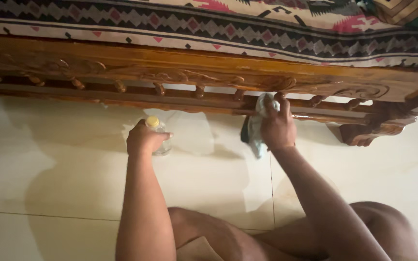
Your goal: The person sits on the floor and wipes the carved wooden bed frame with a cloth. They periodically apply liquid from a small bottle onto the cloth and continue wiping the lower rail and legs of the bed frame.
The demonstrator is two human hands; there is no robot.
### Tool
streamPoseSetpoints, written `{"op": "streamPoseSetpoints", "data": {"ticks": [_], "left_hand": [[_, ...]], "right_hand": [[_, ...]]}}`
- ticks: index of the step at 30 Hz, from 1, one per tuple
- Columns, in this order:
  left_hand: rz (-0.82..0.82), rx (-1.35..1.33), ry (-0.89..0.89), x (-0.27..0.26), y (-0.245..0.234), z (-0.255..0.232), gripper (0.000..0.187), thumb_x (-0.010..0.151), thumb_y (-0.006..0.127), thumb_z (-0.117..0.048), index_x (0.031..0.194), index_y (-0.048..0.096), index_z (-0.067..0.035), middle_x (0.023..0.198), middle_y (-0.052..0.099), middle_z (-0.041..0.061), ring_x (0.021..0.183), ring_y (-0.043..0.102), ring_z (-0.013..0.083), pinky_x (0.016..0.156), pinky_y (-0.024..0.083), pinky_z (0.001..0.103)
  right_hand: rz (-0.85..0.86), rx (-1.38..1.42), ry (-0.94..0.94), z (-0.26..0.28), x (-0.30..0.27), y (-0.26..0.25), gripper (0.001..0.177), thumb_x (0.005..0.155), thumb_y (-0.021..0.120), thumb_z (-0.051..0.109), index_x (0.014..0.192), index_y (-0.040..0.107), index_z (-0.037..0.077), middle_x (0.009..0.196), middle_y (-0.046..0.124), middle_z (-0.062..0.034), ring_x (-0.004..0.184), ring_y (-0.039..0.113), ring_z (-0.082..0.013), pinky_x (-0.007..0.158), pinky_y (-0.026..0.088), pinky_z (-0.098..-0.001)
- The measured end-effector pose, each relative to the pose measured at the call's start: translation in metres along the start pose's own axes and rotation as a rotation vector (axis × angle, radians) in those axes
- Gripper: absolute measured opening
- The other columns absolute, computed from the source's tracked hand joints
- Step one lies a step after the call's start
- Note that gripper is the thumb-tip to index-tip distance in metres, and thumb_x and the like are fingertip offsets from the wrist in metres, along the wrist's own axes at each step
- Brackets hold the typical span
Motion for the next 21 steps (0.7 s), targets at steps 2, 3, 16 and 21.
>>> {"op": "streamPoseSetpoints", "data": {"ticks": [2, 3, 16, 21], "left_hand": [[0.003, 0.010, -0.007, -0.002, 0.002, -0.002, 0.079, 0.064, 0.092, -0.045, 0.130, 0.061, -0.012, 0.124, 0.072, 0.010, 0.113, 0.069, 0.0298, 0.095, 0.057, 0.042], [-0.004, 0.020, -0.005, -0.003, 0.002, -0.004, 0.081, 0.064, 0.092, -0.046, 0.130, 0.061, -0.012, 0.124, 0.072, 0.010, 0.113, 0.069, 0.0299, 0.095, 0.057, 0.043], [-0.013, 0.027, -0.009, -0.005, 0.001, -0.012, 0.081, 0.063, 0.093, -0.048, 0.130, 0.061, -0.015, 0.123, 0.072, 0.009, 0.113, 0.069, 0.0294, 0.096, 0.056, 0.042], [-0.021, 0.024, 0.011, -0.003, 0.001, -0.003, 0.081, 0.062, 0.093, -0.047, 0.130, 0.061, -0.014, 0.123, 0.073, 0.010, 0.112, 0.070, 0.0294, 0.096, 0.056, 0.042]], "right_hand": [[0.199, 0.247, 0.230, -0.002, 0.004, 0.009, 0.043, 0.097, 0.054, 0.006, 0.137, 0.061, 0.020, 0.148, 0.055, -0.0102, 0.108, 0.072, -0.0384, 0.072, 0.065, -0.0402], [0.291, 0.371, 0.347, 0.000, 0.009, 0.012, 0.044, 0.096, 0.054, 0.007, 0.138, 0.062, 0.019, 0.145, 0.055, -0.0148, 0.098, 0.071, -0.0387, 0.066, 0.064, -0.0427], [0.398, 0.553, 0.369, 0.034, 0.029, 0.004, 0.050, 0.094, 0.052, 0.015, 0.144, 0.052, 0.018, 0.158, 0.046, -0.0030, 0.111, 0.068, -0.0387, 0.086, 0.059, -0.0475], [0.526, 0.344, 0.459, 0.017, 0.020, -0.002, 0.058, 0.095, 0.052, 0.013, 0.152, 0.043, 0.023, 0.160, 0.043, 0.0008, 0.105, 0.068, -0.0417, 0.084, 0.060, -0.0473]]}}
Point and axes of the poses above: each hand's wrist, its own x-axis towards the middle knuckle, its own y-axis out of the palm, z = x × y, the point moved 1 cm from there along x, towards the middle knuckle
